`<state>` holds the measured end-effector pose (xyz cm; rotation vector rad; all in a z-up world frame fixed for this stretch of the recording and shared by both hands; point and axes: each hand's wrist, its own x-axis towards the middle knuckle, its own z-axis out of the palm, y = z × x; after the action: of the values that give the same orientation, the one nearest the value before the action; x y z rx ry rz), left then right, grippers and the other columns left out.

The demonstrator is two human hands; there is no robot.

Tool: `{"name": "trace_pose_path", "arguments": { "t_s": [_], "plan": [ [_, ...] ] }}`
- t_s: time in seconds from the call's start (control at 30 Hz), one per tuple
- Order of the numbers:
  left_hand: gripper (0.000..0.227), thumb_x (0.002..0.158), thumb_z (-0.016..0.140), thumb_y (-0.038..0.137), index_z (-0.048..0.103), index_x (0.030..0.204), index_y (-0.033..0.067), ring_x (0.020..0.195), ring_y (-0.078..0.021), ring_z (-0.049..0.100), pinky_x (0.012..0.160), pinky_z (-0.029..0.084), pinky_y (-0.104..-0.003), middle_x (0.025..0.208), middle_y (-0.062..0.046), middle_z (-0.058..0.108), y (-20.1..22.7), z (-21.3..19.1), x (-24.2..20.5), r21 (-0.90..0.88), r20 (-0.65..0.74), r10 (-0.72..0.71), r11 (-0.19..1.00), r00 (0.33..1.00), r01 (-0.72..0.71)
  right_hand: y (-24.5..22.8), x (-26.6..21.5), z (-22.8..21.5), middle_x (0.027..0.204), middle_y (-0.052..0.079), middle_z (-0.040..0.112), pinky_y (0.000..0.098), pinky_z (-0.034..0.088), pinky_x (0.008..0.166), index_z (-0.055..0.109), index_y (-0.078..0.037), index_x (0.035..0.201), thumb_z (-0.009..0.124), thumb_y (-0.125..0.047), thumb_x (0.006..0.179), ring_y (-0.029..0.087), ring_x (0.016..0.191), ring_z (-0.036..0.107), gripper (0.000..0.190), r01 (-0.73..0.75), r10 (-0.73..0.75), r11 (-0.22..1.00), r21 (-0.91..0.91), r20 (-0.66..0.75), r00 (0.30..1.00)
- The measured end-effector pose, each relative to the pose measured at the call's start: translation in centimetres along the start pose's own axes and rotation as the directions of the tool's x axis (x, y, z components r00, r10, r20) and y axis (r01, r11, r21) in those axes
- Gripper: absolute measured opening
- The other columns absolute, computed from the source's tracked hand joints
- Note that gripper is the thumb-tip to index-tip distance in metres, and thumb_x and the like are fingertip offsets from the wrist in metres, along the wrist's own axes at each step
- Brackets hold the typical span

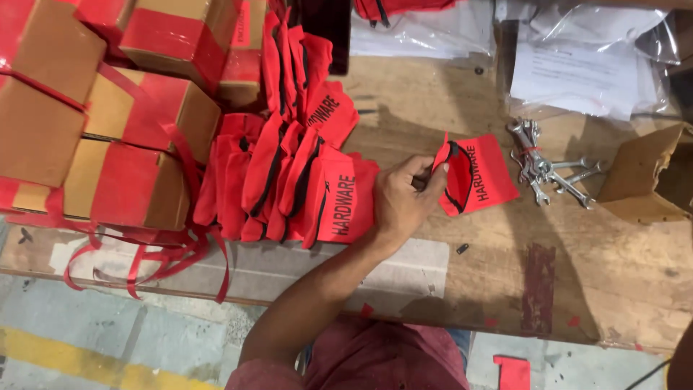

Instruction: The person places metal wrenches into small red zippered pouches, one by one, and arranges the filled pouches on a wooden table next to several red-taped boxes.

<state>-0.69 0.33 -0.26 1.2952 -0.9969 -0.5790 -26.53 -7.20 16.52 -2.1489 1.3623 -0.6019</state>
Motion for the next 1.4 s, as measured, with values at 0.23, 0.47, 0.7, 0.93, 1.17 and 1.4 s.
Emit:
{"name": "trace_pose_path", "arguments": {
  "t_s": [0.23,0.47,0.7,0.93,1.17,1.4],
  "plan": [
    [0.011,0.095,0.075,0.01,0.071,0.103,0.0032,0.059,-0.0063,0.065,0.053,0.051,-0.026,0.069,-0.005,0.069,0.4,-0.2,-0.4,-0.019,-0.015,0.059,0.998,0.998,-0.06,-3.5,1.4,7.4,0.066,0.001,0.061,0.0232,0.034,0.04,0.073,-0.003,0.098,0.073,-0.018,0.1,0.006,0.048,0.048,0.015,0.036,-0.035,0.972,0.233,-0.007,0.999],
    [0.013,0.095,0.075,0.008,0.071,0.107,0.0037,0.061,-0.0083,0.066,0.056,0.052,-0.026,0.073,-0.007,0.069,0.9,-0.5,-0.4,-0.037,-0.073,0.098,0.994,0.992,-0.101,-4.5,2.3,10.5,0.057,0.0,0.055,0.0251,0.029,0.04,0.075,-0.001,0.088,0.08,-0.022,0.093,0.004,0.046,0.041,0.021,-0.123,0.1,0.973,0.196,0.125,0.987],
    [0.02,0.097,0.073,0.009,0.069,0.115,0.0025,0.069,-0.0095,0.071,0.061,0.058,-0.027,0.082,-0.008,0.072,1.0,-0.6,-0.5,-0.122,-0.042,0.093,0.988,0.995,-0.098,-4.6,1.9,11.9,0.067,-0.003,0.057,0.023,0.033,0.049,0.074,-0.001,0.12,0.074,-0.022,0.099,0.003,0.058,0.043,0.03,-0.001,-0.018,0.989,0.145,0.126,0.992],
    [0.016,0.096,0.073,0.008,0.07,0.11,0.0022,0.061,-0.0082,0.066,0.056,0.053,-0.026,0.073,-0.006,0.069,1.1,-0.5,-0.6,-0.094,-0.038,0.081,0.992,0.996,-0.084,-6.6,1.8,10.4,0.089,0.0,0.06,0.0227,0.044,0.065,0.055,-0.002,0.142,0.054,-0.017,0.11,0.007,0.073,0.052,0.036,-0.034,-0.045,0.817,0.575,0.123,0.991],
    [0.014,0.097,0.072,0.008,0.07,0.11,0.002,0.062,-0.0052,0.067,0.056,0.054,-0.025,0.072,-0.005,0.07,1.3,-0.5,-0.7,-0.164,0.002,0.04,0.986,0.999,-0.039,-7.0,1.6,12.1,0.108,0.014,0.068,0.03,0.052,0.094,0.052,0.0,0.129,0.048,-0.008,0.113,0.014,0.1,0.065,0.018,0.05,-0.161,0.634,0.771,0.068,0.985],
    [0.017,0.097,0.073,0.007,0.071,0.113,0.0013,0.064,-0.0055,0.067,0.057,0.055,-0.024,0.073,-0.005,0.071,0.9,-0.5,-0.4,-0.179,-0.03,0.01,0.984,1.0,-0.015,-7.1,1.6,13.0,0.115,0.019,0.073,0.0176,0.04,0.065,0.046,-0.002,0.12,0.05,-0.005,0.112,0.009,0.075,0.052,0.01,0.141,-0.103,0.873,0.467,-0.106,0.989]
  ]
}}
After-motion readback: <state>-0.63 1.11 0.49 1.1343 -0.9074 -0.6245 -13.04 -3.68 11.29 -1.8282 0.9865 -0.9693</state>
